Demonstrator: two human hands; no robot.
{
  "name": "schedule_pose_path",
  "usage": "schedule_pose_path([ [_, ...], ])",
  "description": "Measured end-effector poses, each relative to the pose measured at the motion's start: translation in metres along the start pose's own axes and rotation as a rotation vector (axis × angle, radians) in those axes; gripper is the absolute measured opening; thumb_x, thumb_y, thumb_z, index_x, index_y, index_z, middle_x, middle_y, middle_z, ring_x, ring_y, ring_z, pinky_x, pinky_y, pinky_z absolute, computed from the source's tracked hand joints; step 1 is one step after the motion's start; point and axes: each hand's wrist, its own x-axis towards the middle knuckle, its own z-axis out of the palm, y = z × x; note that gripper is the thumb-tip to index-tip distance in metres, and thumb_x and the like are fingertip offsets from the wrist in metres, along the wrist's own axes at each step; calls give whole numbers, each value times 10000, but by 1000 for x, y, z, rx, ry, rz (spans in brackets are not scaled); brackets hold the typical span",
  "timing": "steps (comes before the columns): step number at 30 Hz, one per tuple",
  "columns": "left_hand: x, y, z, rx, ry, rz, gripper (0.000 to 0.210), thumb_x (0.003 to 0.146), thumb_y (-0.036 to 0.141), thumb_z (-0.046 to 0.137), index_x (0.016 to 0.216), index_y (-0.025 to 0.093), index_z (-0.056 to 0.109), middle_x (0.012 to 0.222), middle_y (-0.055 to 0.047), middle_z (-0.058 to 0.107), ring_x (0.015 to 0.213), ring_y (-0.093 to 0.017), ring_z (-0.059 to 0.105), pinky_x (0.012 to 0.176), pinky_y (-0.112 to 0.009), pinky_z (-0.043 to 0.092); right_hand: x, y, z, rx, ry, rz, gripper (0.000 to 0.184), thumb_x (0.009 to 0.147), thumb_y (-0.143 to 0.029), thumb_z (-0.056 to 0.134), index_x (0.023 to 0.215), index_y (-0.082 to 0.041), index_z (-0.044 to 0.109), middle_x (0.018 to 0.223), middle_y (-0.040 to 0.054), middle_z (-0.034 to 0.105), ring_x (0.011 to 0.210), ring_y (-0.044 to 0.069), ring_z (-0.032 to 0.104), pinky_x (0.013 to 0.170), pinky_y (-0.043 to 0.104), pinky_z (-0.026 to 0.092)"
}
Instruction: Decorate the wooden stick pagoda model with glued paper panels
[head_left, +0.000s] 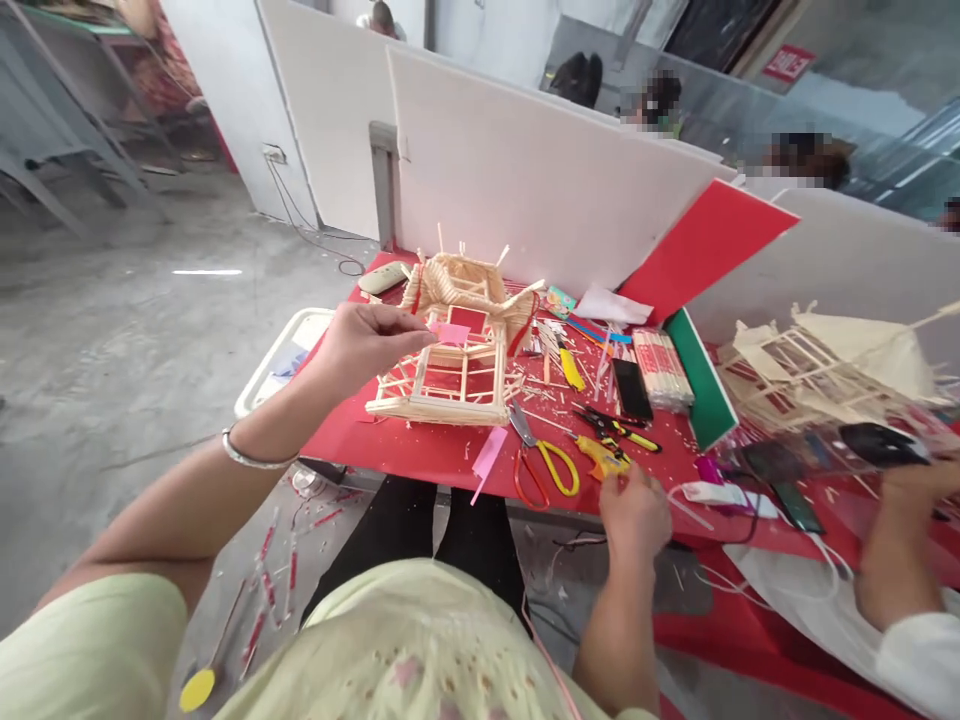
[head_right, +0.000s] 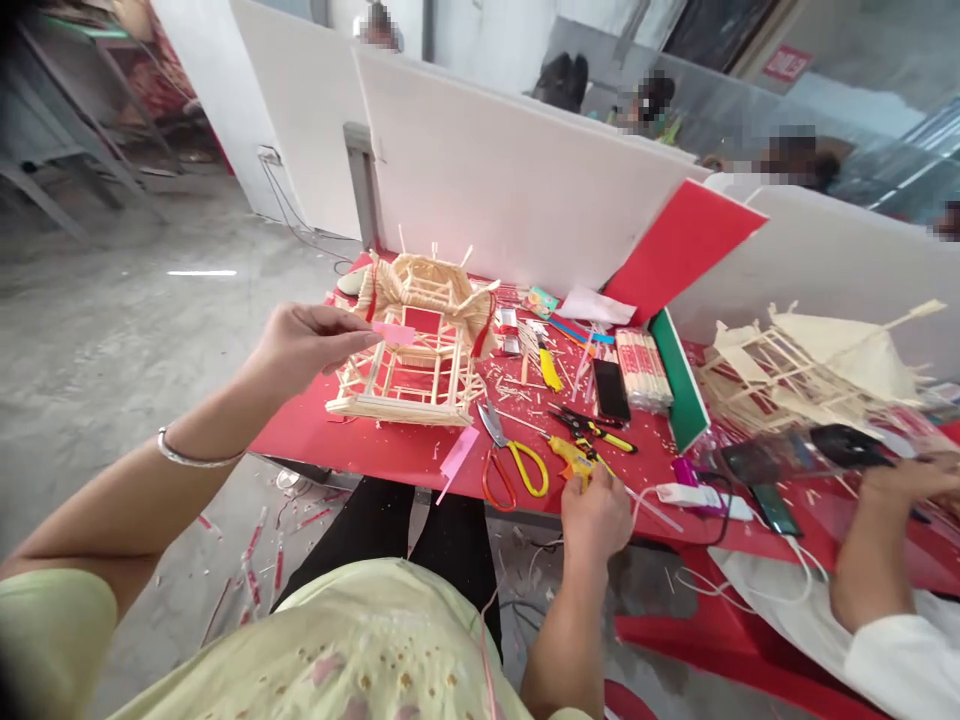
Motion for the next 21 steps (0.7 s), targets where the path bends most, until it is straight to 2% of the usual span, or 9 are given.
schedule_pose_path([
  [3, 13, -3, -5, -50, -79, 12, 160, 864, 359, 807, 815, 208, 819, 458, 45, 499, 402, -61, 397, 395, -250, 324, 20, -64, -23, 272, 105, -271, 313, 939, -421, 656, 1100, -181, 776, 949, 104, 751, 851, 244, 699, 857, 420, 569],
  [5, 21, -4, -4, -72, -112, -2, 157, 862, 359, 812, 827, 207, 825, 464, 43, 503, 405, -57, 390, 399, -250, 322, 35, -116, -33, 386, 185, -479, 208, 958, -367, 700, 1087, -227, 784, 980, 78, 747, 891, 210, 703, 884, 375, 568],
  [7, 26, -1, -1, -93, -126, -55, 161, 842, 359, 822, 814, 201, 824, 476, 39, 518, 408, -52, 379, 401, -248, 313, 49, -163, -33, 396, 240, -690, 137, 951, -349, 737, 1060, -283, 788, 939, 41, 721, 874, 190, 678, 871, 352, 553],
  [10, 29, 11, 4, -96, -105, -251, 183, 788, 364, 841, 791, 181, 824, 522, 22, 568, 438, -49, 381, 417, -246, 306, 65, -210, -18, 399, 235, -896, 256, 947, -363, 756, 1191, -286, 752, 960, 41, 688, 884, 191, 630, 877, 352, 524],
  [12, 30, 21, 6, -73, -83, -394, 204, 756, 369, 850, 796, 169, 829, 547, 18, 579, 480, -53, 397, 449, -243, 330, 72, -225, -5, 413, 220, -944, 325, 958, -385, 745, 1261, -269, 720, 972, 52, 669, 896, 201, 599, 866, 354, 509],
  [14, 31, 29, 7, -66, -73, -473, 219, 730, 369, 860, 796, 162, 832, 558, 18, 578, 517, -58, 411, 485, -240, 357, 77, -232, 6, 427, 204, -954, 349, 968, -408, 732, 1284, -263, 703, 983, 56, 658, 910, 209, 577, 860, 359, 497],
  [17, 33, 31, 7, -83, -81, -507, 236, 710, 368, 873, 789, 150, 833, 589, 4, 610, 544, -64, 426, 509, -242, 372, 81, -236, 15, 427, 190, -961, 335, 981, -438, 712, 1270, -270, 702, 994, 53, 657, 921, 212, 563, 869, 367, 484],
  [21, 36, 21, 9, -106, -110, -508, 259, 693, 378, 889, 801, 148, 839, 653, -18, 671, 567, -71, 455, 511, -242, 375, 85, -238, 21, 405, 190, -974, 268, 996, -440, 691, 1203, -273, 728, 964, 44, 653, 906, 205, 553, 863, 369, 468],
])
